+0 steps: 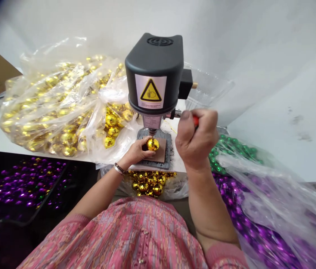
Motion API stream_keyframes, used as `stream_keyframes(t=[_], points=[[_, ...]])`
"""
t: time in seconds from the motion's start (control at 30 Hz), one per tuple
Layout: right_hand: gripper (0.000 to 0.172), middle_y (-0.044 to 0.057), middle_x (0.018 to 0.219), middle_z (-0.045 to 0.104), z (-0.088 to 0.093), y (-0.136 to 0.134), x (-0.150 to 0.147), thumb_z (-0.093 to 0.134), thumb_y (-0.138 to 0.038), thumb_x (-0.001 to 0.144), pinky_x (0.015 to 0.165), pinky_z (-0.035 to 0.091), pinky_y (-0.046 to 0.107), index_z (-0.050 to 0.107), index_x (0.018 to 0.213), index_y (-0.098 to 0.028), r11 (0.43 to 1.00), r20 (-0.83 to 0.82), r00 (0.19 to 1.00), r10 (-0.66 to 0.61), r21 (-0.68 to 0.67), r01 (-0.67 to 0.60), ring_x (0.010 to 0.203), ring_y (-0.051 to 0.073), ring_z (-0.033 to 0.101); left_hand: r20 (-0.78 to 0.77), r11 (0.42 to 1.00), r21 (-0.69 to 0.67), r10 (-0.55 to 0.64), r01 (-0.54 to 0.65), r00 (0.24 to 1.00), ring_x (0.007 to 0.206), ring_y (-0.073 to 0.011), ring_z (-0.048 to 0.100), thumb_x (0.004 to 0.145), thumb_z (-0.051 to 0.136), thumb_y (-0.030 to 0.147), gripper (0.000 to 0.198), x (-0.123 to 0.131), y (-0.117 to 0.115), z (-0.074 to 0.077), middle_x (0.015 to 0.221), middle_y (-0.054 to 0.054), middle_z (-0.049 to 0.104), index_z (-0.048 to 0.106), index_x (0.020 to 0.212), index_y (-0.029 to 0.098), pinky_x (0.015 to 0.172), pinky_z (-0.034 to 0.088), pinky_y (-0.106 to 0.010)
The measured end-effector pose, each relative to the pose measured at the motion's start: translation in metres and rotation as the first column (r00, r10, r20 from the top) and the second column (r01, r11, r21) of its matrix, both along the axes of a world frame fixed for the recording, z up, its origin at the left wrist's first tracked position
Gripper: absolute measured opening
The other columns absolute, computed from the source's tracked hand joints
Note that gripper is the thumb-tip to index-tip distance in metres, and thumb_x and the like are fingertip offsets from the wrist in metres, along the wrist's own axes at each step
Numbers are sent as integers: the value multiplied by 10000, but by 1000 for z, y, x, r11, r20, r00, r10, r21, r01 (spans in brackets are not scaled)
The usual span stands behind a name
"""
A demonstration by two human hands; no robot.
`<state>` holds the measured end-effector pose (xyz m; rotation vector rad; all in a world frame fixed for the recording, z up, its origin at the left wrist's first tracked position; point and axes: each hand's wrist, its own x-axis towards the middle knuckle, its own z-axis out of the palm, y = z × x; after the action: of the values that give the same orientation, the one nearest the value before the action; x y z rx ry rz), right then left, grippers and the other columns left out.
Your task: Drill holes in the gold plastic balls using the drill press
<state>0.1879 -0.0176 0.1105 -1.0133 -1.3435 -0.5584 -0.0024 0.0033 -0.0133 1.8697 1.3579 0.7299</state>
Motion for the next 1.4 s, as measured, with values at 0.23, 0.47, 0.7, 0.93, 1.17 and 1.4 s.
stream_keyframes(t=[0.23,0.47,0.7,0.93,1.17,1.4], points=[[373,-28,736,525,14,2,-2,443,-483,994,633,404,211,541,850,-153,983,-132,991,27,-176,-51,658,41,504,84,984,37,-176,173,981,1156,-274,653,724,796,260,647,-29,-22,9,1255,-99,719,628,1341,163,1051,491,-405],[336,-16,729,502,7,2,2,439,-426,1007,607,369,214,544,849,-149,992,-82,996,45,-117,-55,645,37,478,139,950,120,272,-289,952,934,-206,686,922,608,361,380,-81,-31,13,1144,-101,749,693,1244,179,902,552,-360],[297,-10,748,530,3,2,4,462,-397,1002,612,382,209,560,876,-147,996,-44,998,42,-77,-45,669,36,505,-360,775,231,630,-589,688,1252,-345,595,919,518,183,365,-115,-12,20,1266,-204,686,680,1242,129,1054,482,-461],[305,-9,751,534,2,-1,2,448,-409,999,632,400,232,557,861,-159,994,-51,998,38,-101,-43,677,51,517,-313,780,56,607,-624,731,1100,-358,661,749,735,271,594,-118,-17,11,1170,-174,702,598,1318,167,916,512,-439],[284,-32,715,486,5,-2,-2,459,-396,990,580,360,214,535,847,-163,994,-55,997,55,-94,-60,625,37,475,553,977,-122,212,-174,806,987,-194,653,665,794,282,669,-88,-33,22,1123,-44,656,521,1272,223,889,527,-318],[322,-35,696,481,13,-5,-2,427,-462,997,586,392,223,517,849,-191,981,-63,996,62,-182,-73,599,51,474,538,927,-363,292,-96,790,848,-170,646,646,820,345,557,-29,-22,20,926,-28,701,578,1119,179,763,502,-282]])
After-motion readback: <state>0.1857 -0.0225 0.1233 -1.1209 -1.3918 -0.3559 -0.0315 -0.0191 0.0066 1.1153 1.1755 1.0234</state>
